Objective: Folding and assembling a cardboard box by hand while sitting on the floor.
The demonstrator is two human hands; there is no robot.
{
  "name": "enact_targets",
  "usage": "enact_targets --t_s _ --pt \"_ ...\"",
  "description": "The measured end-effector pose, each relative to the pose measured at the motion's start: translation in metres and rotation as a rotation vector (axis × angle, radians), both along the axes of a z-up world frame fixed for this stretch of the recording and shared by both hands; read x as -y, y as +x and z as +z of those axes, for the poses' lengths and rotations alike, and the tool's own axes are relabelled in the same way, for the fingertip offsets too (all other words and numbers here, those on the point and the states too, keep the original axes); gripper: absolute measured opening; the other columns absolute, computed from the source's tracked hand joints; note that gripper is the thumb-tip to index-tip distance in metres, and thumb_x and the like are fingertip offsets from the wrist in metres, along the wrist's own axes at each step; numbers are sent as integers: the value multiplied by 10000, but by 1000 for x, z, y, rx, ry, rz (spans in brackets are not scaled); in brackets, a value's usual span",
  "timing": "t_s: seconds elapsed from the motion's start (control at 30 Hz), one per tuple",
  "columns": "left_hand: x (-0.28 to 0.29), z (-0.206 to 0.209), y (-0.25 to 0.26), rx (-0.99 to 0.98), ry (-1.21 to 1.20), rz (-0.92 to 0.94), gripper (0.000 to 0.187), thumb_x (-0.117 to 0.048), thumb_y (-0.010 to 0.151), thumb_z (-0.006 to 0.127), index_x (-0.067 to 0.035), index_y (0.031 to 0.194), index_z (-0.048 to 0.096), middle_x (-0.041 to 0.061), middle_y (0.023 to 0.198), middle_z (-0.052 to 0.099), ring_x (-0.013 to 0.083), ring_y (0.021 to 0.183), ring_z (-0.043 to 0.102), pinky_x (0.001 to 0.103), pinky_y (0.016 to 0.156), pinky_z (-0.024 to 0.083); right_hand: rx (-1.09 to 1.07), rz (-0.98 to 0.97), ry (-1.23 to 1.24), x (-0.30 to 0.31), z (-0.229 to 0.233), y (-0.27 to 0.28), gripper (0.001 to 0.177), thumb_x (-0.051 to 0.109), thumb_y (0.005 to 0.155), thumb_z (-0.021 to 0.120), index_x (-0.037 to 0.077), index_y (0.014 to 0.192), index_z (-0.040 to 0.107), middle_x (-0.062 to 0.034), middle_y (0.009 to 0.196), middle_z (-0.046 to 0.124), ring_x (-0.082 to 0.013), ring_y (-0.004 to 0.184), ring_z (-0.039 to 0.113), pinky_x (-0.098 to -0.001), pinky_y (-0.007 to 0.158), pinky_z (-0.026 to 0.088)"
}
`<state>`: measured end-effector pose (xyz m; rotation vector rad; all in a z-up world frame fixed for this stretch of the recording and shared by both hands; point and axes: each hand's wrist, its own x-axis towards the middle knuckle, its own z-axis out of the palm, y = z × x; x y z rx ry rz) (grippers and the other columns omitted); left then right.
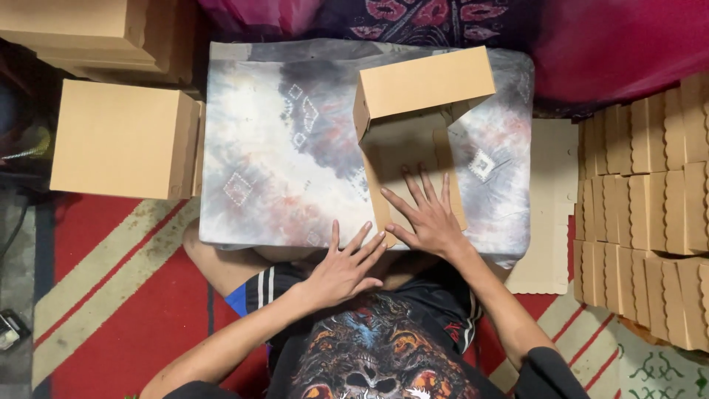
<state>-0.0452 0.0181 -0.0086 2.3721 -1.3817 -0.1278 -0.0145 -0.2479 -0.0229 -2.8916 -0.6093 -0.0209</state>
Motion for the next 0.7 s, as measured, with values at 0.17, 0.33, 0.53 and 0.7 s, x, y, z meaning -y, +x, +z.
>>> enact_targets --t_s 0.17,0.33,0.53,0.7 --pt "-6 -5 22 29 -27 6 749 -653 1006 294 -132 1534 398 88 1567 433 379 1519 231 836 1091 -11 14 7 -4 2 -2 -1 693 692 943 400 434 1577 296 -157 1626 259 -463 1500 177 -815 1068 110" --pt "-6 -26 73 126 -40 61 773 -715 976 297 -183 1518 442 49 1514 513 356 1517 264 805 1122 -41 -4 -8 0 -2 7 0 688 700 939 407 440 1569 311 -160 1581 335 -465 1498 197 -807 1081 95" --pt "2 -38 138 152 41 107 766 -720 990 269 -215 1545 423 18 1551 492 343 1530 249 800 1135 2 1 -4 4 0 -2 0 699 700 933 421 424 1569 330 -168 1597 320 -473 1497 195 -806 1076 103" --pt "2 -37 162 182 -10 180 714 -678 1027 308 -186 1510 495 26 1537 517 354 1539 235 795 1146 -7 3 -14 8 -5 8 6 687 701 936 407 439 1566 328 -151 1613 296 -470 1499 191 -805 1078 103"
